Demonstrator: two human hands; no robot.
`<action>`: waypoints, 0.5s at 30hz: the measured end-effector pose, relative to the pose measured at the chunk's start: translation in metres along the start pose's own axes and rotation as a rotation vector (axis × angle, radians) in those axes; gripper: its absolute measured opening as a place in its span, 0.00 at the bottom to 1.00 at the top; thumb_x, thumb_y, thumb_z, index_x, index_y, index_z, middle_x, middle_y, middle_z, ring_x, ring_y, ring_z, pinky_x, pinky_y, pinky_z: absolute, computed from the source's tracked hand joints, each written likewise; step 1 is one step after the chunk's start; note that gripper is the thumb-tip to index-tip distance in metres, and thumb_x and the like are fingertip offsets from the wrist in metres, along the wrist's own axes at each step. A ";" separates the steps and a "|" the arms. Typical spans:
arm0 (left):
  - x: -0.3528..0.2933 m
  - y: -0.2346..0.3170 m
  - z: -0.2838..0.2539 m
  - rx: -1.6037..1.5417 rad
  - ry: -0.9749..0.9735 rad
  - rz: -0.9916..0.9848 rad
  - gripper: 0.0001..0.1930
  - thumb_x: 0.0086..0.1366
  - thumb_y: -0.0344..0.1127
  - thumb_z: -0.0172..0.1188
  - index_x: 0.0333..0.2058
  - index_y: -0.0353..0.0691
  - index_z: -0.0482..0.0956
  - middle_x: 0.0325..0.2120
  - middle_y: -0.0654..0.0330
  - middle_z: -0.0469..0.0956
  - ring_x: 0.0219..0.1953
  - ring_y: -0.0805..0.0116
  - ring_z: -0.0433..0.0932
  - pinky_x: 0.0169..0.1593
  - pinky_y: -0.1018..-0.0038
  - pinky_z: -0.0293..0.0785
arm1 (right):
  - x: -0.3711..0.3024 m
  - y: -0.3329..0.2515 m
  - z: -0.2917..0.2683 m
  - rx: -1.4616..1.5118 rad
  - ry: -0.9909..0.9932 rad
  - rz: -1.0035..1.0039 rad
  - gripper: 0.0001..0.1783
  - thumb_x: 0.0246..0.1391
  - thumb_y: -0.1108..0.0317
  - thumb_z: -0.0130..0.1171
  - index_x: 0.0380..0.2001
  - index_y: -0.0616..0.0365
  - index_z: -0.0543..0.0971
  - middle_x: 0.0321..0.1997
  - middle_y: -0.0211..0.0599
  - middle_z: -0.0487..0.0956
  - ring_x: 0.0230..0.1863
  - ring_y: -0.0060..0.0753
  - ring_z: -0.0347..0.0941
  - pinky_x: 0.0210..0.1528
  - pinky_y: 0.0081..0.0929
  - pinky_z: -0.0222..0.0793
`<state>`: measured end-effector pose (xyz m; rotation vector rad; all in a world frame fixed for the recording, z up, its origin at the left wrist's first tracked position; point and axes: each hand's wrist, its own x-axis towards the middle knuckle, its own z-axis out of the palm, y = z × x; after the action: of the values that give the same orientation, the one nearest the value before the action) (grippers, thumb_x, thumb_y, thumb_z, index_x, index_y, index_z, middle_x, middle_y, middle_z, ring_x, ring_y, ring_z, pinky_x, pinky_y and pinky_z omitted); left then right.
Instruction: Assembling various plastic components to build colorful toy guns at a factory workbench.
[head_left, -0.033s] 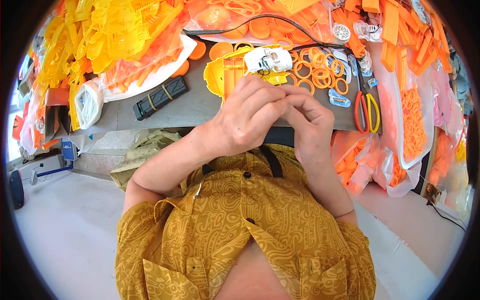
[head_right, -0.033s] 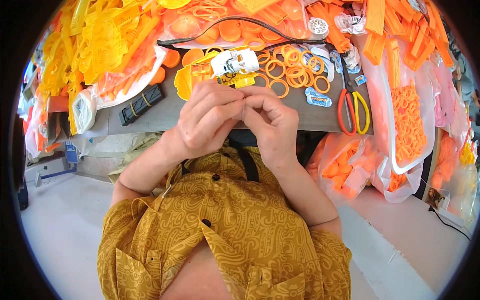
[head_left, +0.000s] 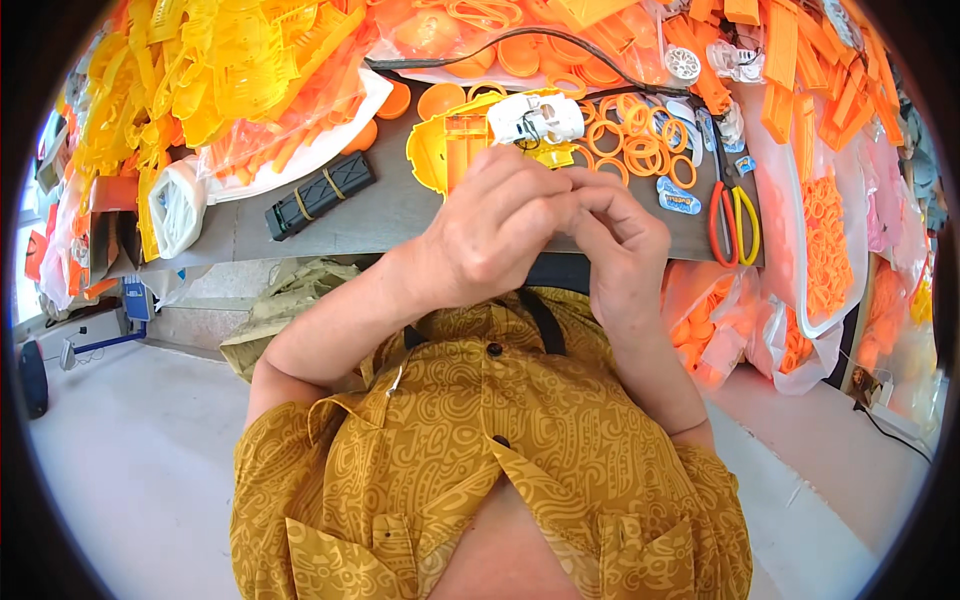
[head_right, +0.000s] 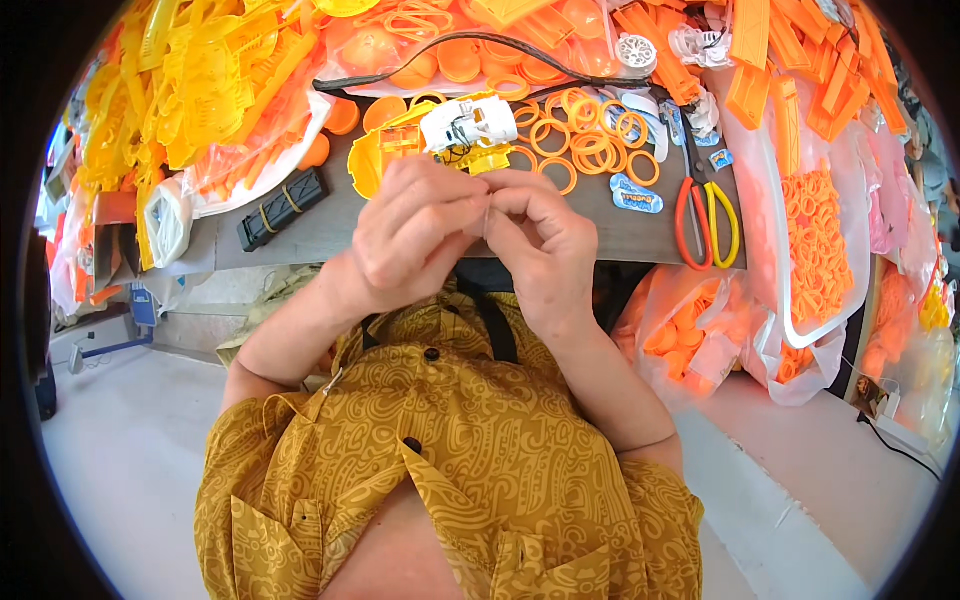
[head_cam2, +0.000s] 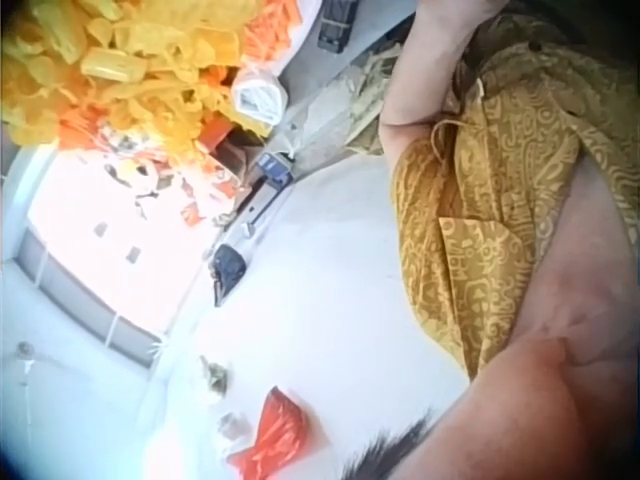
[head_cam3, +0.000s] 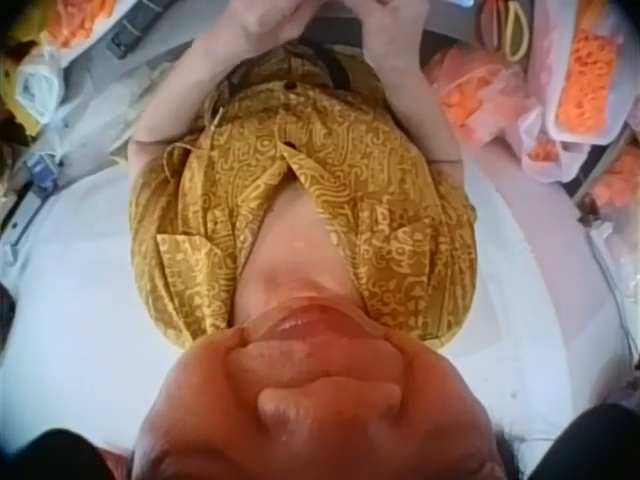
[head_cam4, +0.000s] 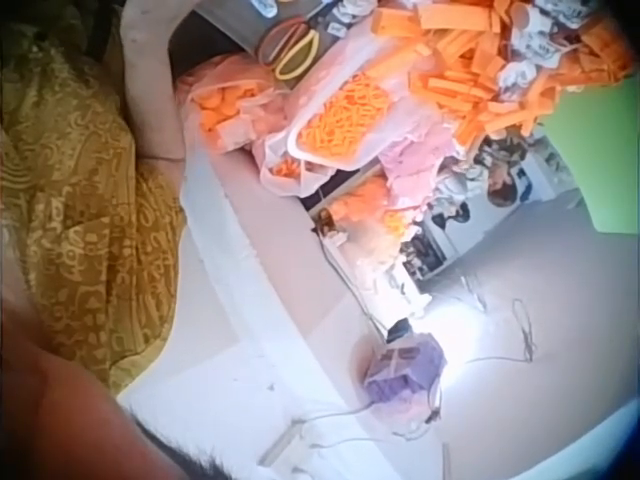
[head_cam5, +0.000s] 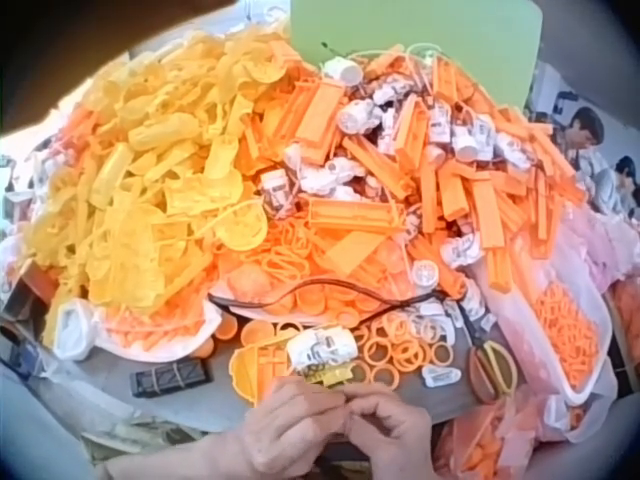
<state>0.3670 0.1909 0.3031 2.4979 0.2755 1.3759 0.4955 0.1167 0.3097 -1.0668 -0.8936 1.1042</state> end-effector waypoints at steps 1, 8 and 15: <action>0.002 -0.003 -0.001 -0.014 -0.004 -0.011 0.13 0.39 0.20 0.61 0.28 0.33 0.71 0.26 0.55 0.73 0.29 0.61 0.73 0.32 0.71 0.68 | 0.000 0.000 -0.002 0.000 0.002 0.002 0.04 0.45 0.82 0.50 0.26 0.69 0.74 0.40 0.39 0.72 0.39 0.24 0.68 0.42 0.20 0.64; 0.010 -0.027 -0.005 -0.022 0.064 -0.218 0.12 0.40 0.23 0.62 0.27 0.36 0.73 0.24 0.60 0.74 0.29 0.63 0.72 0.33 0.71 0.67 | 0.000 -0.008 -0.038 -0.230 0.130 -0.030 0.04 0.47 0.77 0.50 0.26 0.67 0.73 0.38 0.39 0.72 0.36 0.22 0.67 0.38 0.19 0.64; 0.012 -0.024 -0.010 -0.271 0.058 -0.436 0.16 0.37 0.23 0.65 0.30 0.38 0.76 0.27 0.61 0.75 0.32 0.66 0.73 0.36 0.73 0.68 | 0.032 -0.019 -0.045 0.238 0.222 -0.021 0.10 0.54 0.67 0.47 0.32 0.64 0.72 0.29 0.35 0.73 0.24 0.22 0.66 0.25 0.20 0.63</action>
<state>0.3647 0.2189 0.3099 2.0268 0.5664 1.2124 0.5495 0.1364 0.3175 -0.9578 -0.5807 1.0233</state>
